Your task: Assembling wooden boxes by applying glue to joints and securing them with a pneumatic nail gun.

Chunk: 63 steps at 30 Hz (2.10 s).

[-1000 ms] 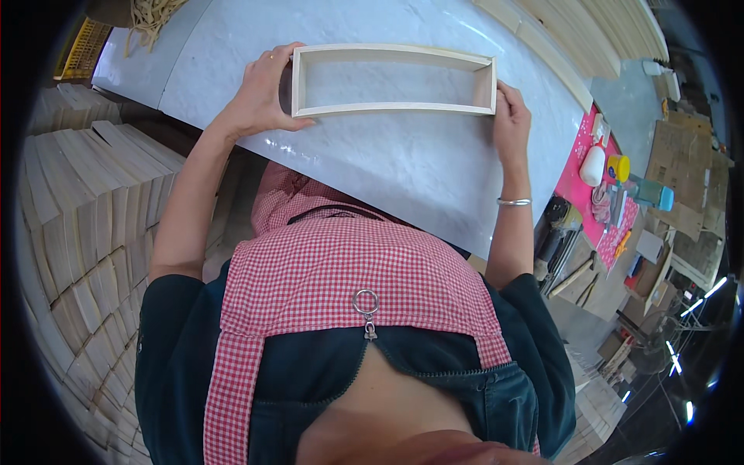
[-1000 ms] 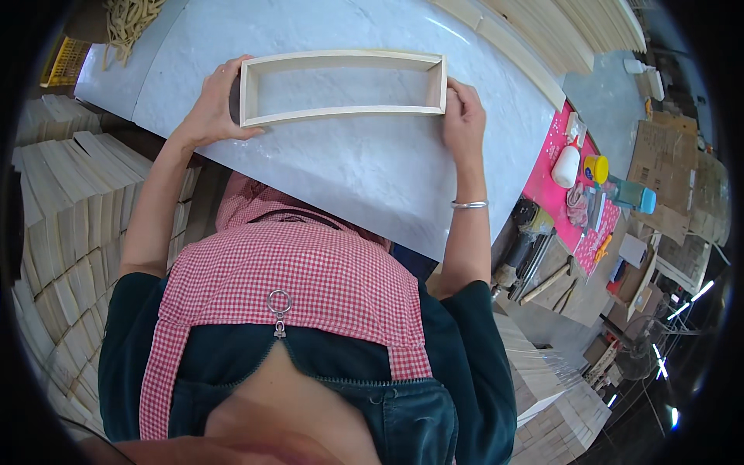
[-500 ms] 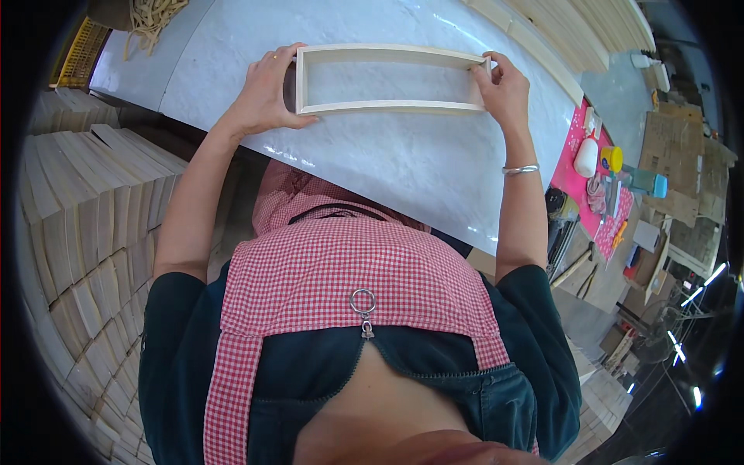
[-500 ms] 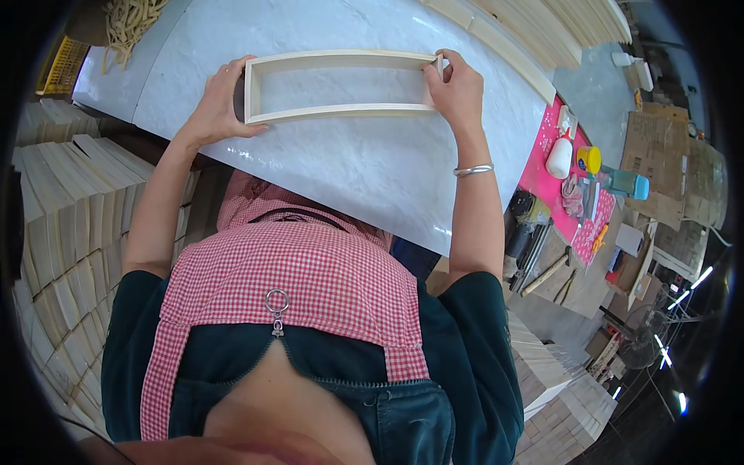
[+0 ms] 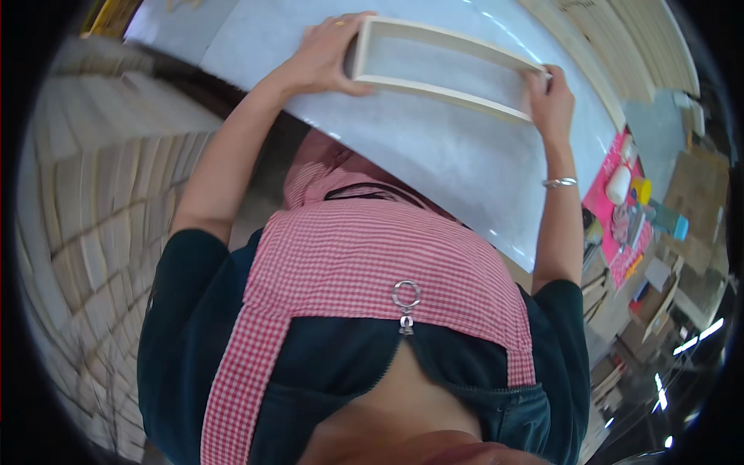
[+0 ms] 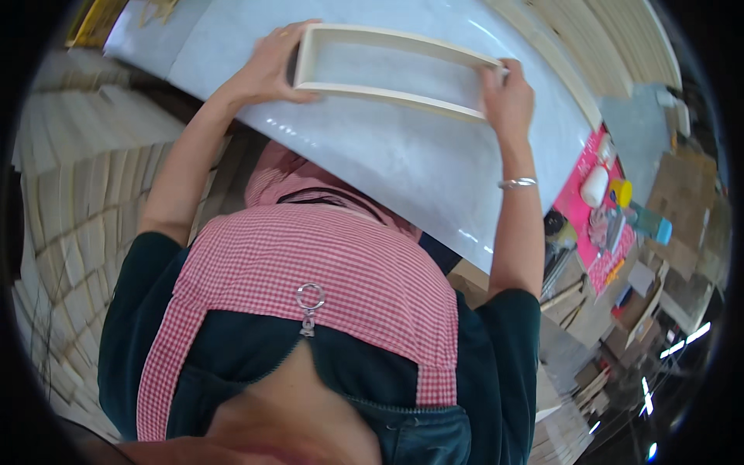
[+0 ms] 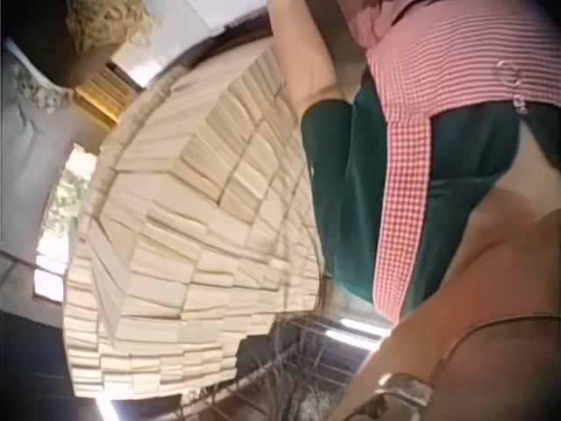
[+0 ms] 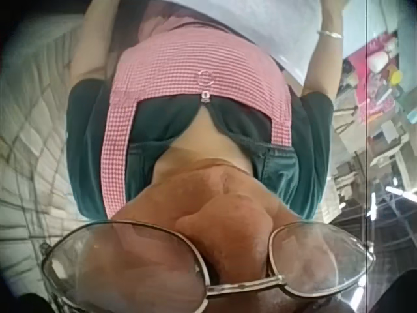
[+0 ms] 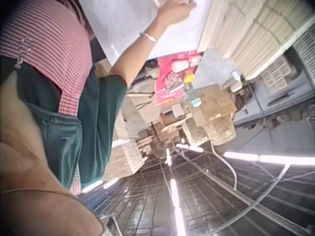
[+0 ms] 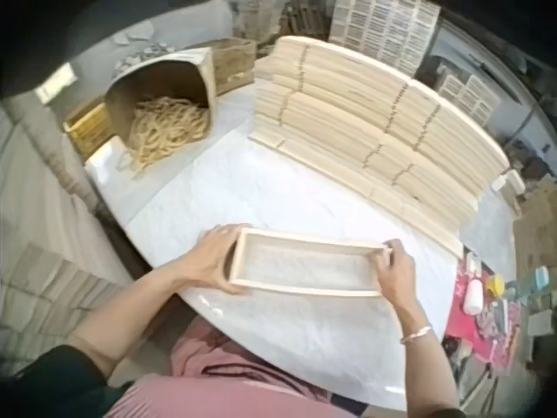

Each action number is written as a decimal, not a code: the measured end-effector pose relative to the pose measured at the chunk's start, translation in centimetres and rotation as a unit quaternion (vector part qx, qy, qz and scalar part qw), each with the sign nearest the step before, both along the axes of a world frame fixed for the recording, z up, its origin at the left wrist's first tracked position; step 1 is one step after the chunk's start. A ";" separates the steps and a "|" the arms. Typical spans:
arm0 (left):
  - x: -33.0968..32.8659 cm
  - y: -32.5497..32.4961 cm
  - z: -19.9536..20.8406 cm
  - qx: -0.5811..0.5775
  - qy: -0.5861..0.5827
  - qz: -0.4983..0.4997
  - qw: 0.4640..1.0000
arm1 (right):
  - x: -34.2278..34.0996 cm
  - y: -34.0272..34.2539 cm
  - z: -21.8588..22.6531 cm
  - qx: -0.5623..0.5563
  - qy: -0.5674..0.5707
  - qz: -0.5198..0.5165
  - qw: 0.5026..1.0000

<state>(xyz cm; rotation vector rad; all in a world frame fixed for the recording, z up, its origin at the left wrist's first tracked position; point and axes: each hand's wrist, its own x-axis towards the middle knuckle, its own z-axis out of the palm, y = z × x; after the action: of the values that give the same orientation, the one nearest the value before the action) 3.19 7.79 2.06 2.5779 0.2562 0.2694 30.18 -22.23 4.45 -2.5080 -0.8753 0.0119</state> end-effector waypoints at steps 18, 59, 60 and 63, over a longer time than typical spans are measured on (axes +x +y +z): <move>-2.8 -2.4 2.1 -0.589 0.053 0.203 0.781 | 0.3 0.0 -0.6 -0.036 -0.042 -0.033 0.998; -3.2 -4.7 3.2 -0.548 -0.033 0.258 0.795 | -12.1 5.6 1.3 0.286 -0.159 0.091 0.940; -3.5 -4.5 3.0 -0.565 -0.032 0.229 0.792 | -10.9 2.6 1.6 0.261 -0.119 -0.008 0.958; -3.4 -3.5 2.4 -0.576 -0.018 0.183 0.797 | -9.7 -2.3 1.8 0.237 0.002 -0.131 0.963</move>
<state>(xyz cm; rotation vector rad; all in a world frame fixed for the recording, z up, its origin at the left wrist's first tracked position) -0.26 4.26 4.44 1.2882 0.6634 0.1972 20.50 -24.53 6.22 -2.1453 -0.4664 -0.2493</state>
